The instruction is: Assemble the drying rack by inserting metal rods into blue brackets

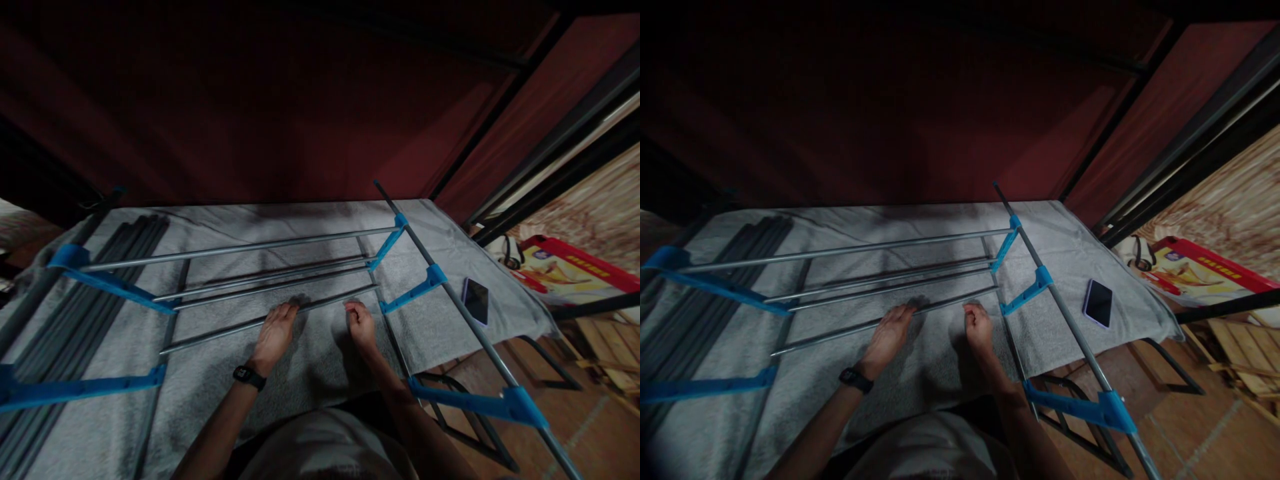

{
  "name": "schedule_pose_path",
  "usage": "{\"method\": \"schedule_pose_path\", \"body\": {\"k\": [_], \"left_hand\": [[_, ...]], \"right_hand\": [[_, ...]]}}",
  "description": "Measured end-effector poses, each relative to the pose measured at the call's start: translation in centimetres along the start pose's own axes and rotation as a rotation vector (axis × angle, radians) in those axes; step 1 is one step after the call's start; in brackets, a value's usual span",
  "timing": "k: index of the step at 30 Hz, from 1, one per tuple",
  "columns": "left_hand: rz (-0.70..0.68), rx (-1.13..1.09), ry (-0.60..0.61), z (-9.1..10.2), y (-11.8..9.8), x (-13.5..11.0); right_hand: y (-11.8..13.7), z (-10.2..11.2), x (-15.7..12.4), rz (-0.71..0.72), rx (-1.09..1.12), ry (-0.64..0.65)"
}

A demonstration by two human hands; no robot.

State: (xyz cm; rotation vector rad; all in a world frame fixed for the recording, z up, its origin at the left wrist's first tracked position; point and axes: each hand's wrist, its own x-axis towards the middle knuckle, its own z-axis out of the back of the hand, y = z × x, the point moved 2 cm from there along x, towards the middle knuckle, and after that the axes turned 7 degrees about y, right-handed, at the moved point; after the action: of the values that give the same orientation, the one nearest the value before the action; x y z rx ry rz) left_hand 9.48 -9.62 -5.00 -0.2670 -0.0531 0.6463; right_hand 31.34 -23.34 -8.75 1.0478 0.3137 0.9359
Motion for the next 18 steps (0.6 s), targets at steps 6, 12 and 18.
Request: {"method": "schedule_pose_path", "body": {"k": [6,12,18], "left_hand": [[-0.034,-0.025,-0.056,-0.1,-0.5,0.3],[-0.05,-0.033,-0.011,-0.1,-1.0,0.8],[-0.054,-0.028,0.029,0.1,-1.9,0.4]], "right_hand": [[0.2,-0.2,0.0,0.036,-0.079,0.044],[0.4,-0.2,0.0,0.04,-0.104,0.051],[0.6,-0.1,-0.1,0.033,-0.13,0.058]]}}
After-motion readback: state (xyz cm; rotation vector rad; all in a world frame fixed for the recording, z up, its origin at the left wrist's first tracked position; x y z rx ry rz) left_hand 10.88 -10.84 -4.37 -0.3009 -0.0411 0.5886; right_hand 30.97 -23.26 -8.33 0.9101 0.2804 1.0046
